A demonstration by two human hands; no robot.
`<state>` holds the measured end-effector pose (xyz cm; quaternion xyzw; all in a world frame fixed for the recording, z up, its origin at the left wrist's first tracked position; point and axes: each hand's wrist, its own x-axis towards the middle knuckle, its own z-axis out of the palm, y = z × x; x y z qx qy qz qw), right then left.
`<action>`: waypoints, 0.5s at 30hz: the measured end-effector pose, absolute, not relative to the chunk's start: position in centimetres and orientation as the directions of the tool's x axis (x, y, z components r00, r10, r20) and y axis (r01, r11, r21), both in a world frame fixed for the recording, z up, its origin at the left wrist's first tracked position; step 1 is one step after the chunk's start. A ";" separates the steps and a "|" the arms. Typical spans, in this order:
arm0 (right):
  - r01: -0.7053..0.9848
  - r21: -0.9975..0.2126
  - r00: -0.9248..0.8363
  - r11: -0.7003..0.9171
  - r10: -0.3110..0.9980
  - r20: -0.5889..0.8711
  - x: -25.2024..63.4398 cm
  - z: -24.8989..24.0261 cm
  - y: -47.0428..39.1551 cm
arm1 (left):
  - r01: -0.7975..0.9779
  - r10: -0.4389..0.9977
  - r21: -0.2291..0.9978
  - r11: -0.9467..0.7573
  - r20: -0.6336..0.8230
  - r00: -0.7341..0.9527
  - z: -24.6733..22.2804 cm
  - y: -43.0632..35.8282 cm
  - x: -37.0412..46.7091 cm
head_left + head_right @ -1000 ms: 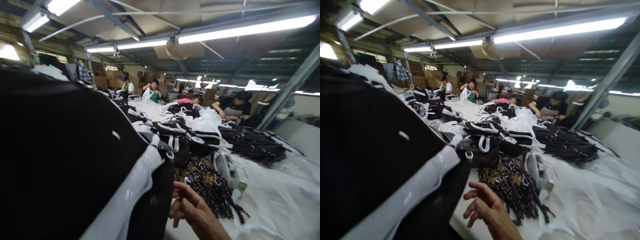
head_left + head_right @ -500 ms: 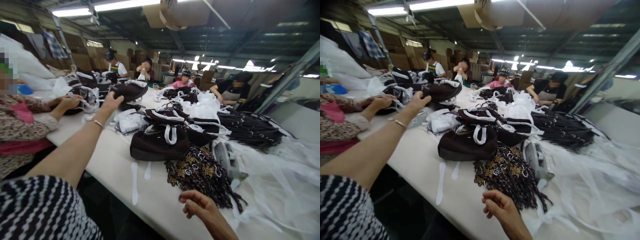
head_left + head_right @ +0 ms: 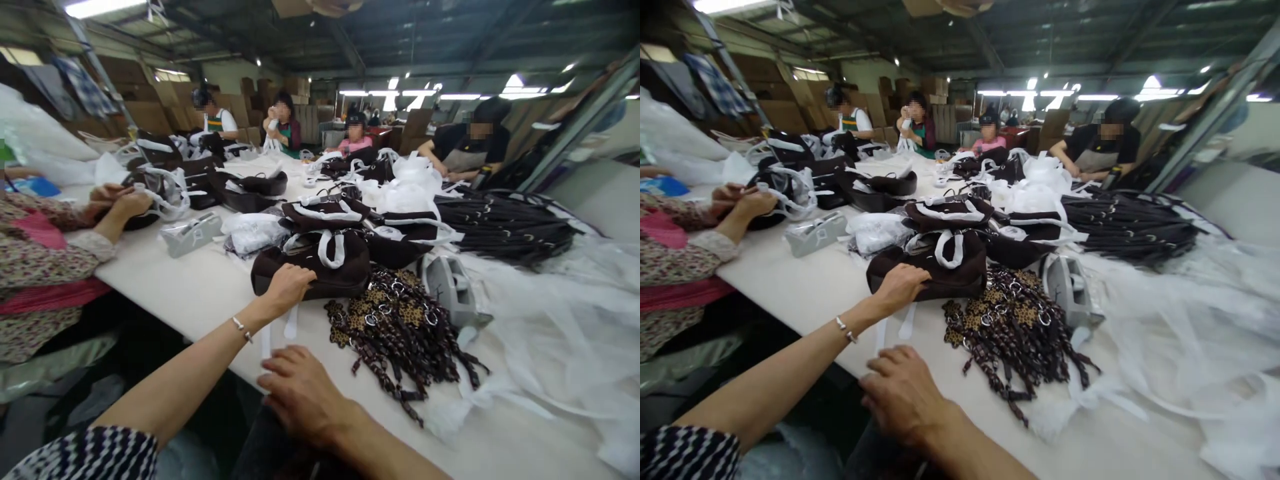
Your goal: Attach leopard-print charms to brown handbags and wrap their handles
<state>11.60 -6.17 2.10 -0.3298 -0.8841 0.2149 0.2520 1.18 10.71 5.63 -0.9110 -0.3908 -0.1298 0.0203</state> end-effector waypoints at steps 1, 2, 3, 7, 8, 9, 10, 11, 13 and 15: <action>0.462 -0.436 -0.723 0.773 0.613 0.320 9.8 1.5 -5.3 | 0.729 0.711 0.048 -0.682 0.276 0.647 6.3 11.2 1.2; 0.463 -0.341 -0.766 0.818 0.563 0.311 8.4 0.9 -4.4 | 0.743 0.716 0.036 -0.668 0.303 0.629 7.3 11.7 1.1; 0.485 -0.264 -0.786 0.834 0.548 0.287 7.5 0.1 -3.3 | 0.759 0.722 0.028 -0.650 0.335 0.606 8.5 12.4 1.0; 0.701 -0.106 -0.679 0.706 0.705 0.205 9.6 -2.3 0.4 | 0.850 0.748 0.084 -0.519 0.526 0.405 15.1 14.7 -0.4; 0.759 -0.087 -0.619 0.646 0.756 0.211 11.2 -2.6 1.1 | 0.864 0.743 0.120 -0.489 0.576 0.341 17.0 15.1 -1.0; 0.808 -0.072 -0.559 0.585 0.799 0.221 13.0 -2.7 1.7 | 0.871 0.733 0.152 -0.468 0.617 0.286 18.9 15.3 -1.5; 0.845 -0.063 -0.505 0.530 0.833 0.227 15.0 -2.6 2.2 | 0.873 0.717 0.176 -0.454 0.654 0.241 20.7 15.2 -2.0; 0.875 -0.059 -0.457 0.481 0.859 0.231 16.8 -2.5 2.7 | 0.872 0.699 0.186 -0.453 0.681 0.218 22.4 14.8 -2.5; 0.916 -0.063 -0.371 0.396 0.897 0.241 20.1 -2.1 3.3 | 0.875 0.654 0.194 -0.443 0.738 0.168 24.8 13.2 -3.1; 0.942 -0.077 -0.298 0.327 0.920 0.254 22.5 -1.7 3.8 | 0.884 0.577 0.183 -0.431 0.808 0.114 25.4 10.6 -3.4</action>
